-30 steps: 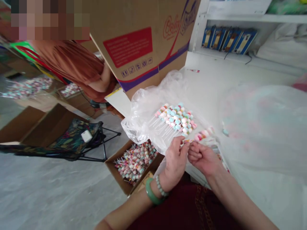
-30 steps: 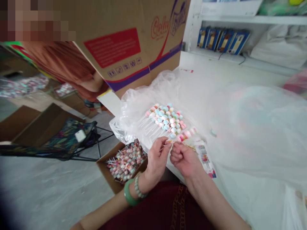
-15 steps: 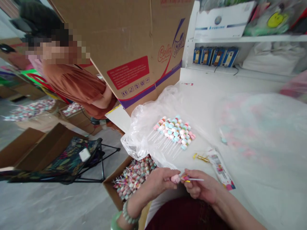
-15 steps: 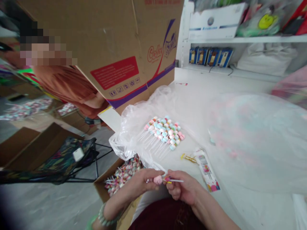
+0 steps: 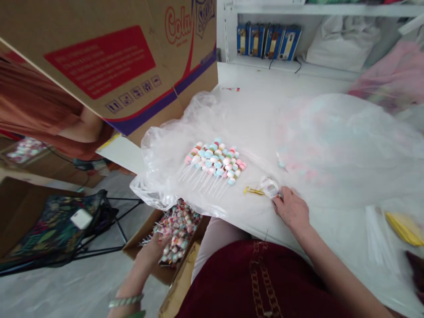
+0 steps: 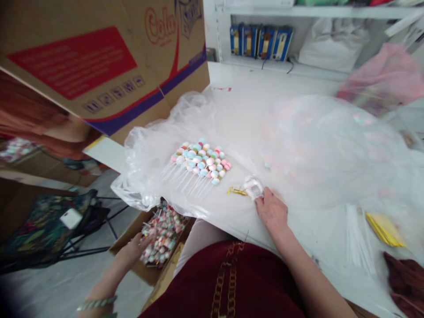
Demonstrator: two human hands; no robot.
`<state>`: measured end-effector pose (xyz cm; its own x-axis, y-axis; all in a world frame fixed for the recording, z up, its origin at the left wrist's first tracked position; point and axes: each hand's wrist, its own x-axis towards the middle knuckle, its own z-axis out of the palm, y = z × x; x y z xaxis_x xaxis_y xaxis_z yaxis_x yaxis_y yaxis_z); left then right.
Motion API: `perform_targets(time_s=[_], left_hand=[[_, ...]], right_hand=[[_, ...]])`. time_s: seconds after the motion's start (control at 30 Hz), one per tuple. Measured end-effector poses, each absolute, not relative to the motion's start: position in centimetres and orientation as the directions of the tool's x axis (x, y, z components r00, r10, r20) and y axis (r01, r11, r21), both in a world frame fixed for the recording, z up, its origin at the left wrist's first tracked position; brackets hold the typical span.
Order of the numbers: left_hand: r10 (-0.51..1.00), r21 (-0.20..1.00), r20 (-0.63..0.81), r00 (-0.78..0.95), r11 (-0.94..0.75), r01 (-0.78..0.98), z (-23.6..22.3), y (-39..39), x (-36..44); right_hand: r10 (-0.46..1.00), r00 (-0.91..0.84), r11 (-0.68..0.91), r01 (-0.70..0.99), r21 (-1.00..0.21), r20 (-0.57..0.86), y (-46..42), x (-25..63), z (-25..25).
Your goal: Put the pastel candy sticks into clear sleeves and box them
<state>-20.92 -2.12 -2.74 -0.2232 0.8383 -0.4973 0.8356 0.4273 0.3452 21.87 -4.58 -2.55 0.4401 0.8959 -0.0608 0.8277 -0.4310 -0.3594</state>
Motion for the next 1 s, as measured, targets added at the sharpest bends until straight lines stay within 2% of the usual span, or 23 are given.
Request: perform_targets(time_s=[0.07,0.1,0.13,0.17,0.23,0.27,0.33,0.4,0.5,0.57,0.67,0.77,0.87,1.0], left_hand=[[0.83,0.281,-0.524,-0.19,0.379,0.881,-2.7,-1.8,-19.3],[0.822,0.292,-0.552,-0.141,0.349,0.891,-2.4,-1.7,-18.0],[0.81,0.348,-0.584,-0.049,0.304,0.887,-1.9,-1.6,-16.6],[0.801,0.458,-0.595,0.064,0.272,0.846,-1.3,-1.4,-15.0],[0.744,0.697,-0.59,0.314,0.274,0.662,-0.1,-1.2,-11.5],[0.7,0.77,-0.579,0.418,0.301,0.563,0.5,-1.1,-9.8],[0.642,0.832,-0.55,0.534,0.36,0.423,1.1,-0.8,-6.4],[0.612,0.852,-0.524,0.593,0.375,0.365,1.0,-0.6,-3.4],[0.692,0.91,-0.412,0.593,0.351,0.223,0.3,-0.4,0.4],[0.733,0.918,-0.383,0.562,0.37,0.142,0.2,-0.5,2.2],[0.677,0.865,-0.421,0.604,0.5,0.042,0.4,-0.5,3.9],[0.612,0.762,-0.459,0.644,0.644,-0.069,0.7,-0.4,3.9],[0.638,0.686,-0.486,0.597,0.702,-0.191,0.8,0.0,2.4],[0.734,0.693,-0.493,0.467,0.656,-0.3,0.7,0.7,-0.6]], right_hand=[[0.866,0.466,-0.497,0.764,-0.411,-0.181,-4.5,22.3,-2.9],[0.852,0.475,-0.522,0.732,-0.438,-0.221,-4.4,22.3,-3.0],[0.841,0.485,-0.537,0.704,-0.464,-0.238,-4.4,22.4,-3.0],[0.836,0.497,-0.543,0.685,-0.487,-0.233,-4.4,22.5,-3.0],[0.834,0.52,-0.528,0.657,-0.538,-0.184,-4.5,22.8,-2.9],[0.838,0.523,-0.507,0.644,-0.573,-0.154,-4.6,23.1,-2.9],[0.857,0.51,-0.432,0.631,-0.645,-0.074,-4.6,23.5,-2.9],[0.856,0.517,-0.344,0.587,-0.733,0.012,-4.6,23.9,-2.8],[0.775,0.632,-0.286,0.371,-0.883,0.015,-4.6,23.6,-2.2],[0.758,0.646,-0.255,0.172,-0.952,-0.087,-4.5,22.7,-1.6],[0.846,0.49,-0.242,0.002,-0.97,-0.21,-4.0,20.3,-0.4],[0.926,0.329,-0.233,0.117,-0.965,-0.184,-3.2,17.5,0.6],[0.96,0.233,-0.213,0.257,-0.943,-0.153,-1.9,15.4,1.0],[0.978,0.106,-0.196,0.165,-0.967,-0.18,0.8,13.1,0.9]])
